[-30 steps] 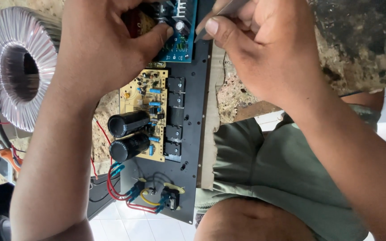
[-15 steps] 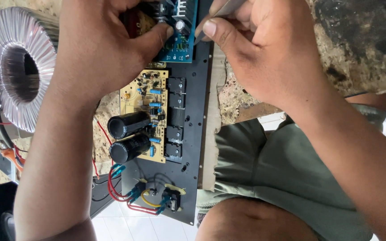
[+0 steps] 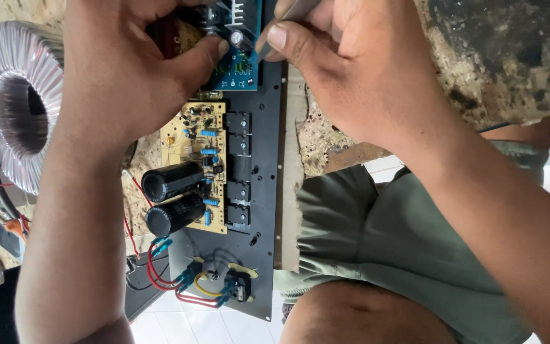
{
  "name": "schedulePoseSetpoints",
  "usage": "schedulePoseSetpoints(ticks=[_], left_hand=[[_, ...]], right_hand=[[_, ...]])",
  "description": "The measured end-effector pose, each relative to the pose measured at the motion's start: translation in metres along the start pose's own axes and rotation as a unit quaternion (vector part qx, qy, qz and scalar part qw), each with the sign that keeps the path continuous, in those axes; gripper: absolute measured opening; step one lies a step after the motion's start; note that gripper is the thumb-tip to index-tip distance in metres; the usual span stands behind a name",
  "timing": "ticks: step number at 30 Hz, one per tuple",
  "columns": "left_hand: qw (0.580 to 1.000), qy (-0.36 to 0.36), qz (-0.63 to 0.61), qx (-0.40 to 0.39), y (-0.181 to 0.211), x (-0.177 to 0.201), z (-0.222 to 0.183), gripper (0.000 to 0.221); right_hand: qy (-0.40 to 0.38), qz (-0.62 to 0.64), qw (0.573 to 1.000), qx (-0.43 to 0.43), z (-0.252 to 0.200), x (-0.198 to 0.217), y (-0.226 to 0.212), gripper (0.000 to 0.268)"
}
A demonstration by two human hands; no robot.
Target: Attaching a small blue circuit board to a larger electronic assembly on a workbench.
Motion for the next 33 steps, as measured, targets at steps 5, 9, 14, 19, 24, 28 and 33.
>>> schedulePoseSetpoints(ticks=[5,9,14,19,24,28,33], left_hand=[[0.999,0.005,0.002,-0.043,0.005,0.002,0.001,0.02],[0.998,0.003,-0.02,-0.064,0.014,0.003,0.004,0.021],[0.999,-0.005,-0.049,-0.023,0.012,0.002,0.006,0.02],[0.998,-0.005,-0.042,-0.049,0.016,0.004,0.006,0.023],[0.998,-0.004,-0.056,-0.04,0.017,0.003,0.007,0.022],[0.999,-0.004,-0.03,-0.019,0.01,0.003,0.005,0.017],[0.997,0.005,-0.074,-0.001,0.01,0.0,0.006,0.018]], right_hand=[[0.002,0.027,0.999,0.018,0.0,0.0,-0.004,0.011],[0.005,0.012,1.0,0.013,0.0,0.003,-0.003,0.009],[-0.008,0.003,1.0,0.022,-0.003,0.005,-0.006,0.01],[-0.01,-0.025,0.999,0.025,-0.005,0.006,-0.008,0.012],[-0.015,-0.034,0.998,0.043,-0.005,0.004,-0.011,0.011],[-0.024,-0.066,0.997,0.038,-0.005,0.001,-0.016,0.007],[-0.007,-0.145,0.989,0.008,-0.004,0.001,-0.008,0.021]])
Point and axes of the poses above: each hand's wrist, its own z-axis towards the middle knuckle, its own x-axis out of the back of the hand, y = z × x, the point moved 7 cm from there along z, towards the middle knuckle, and after that the axes turned 1 degree about -y, right-handed, at the moved point
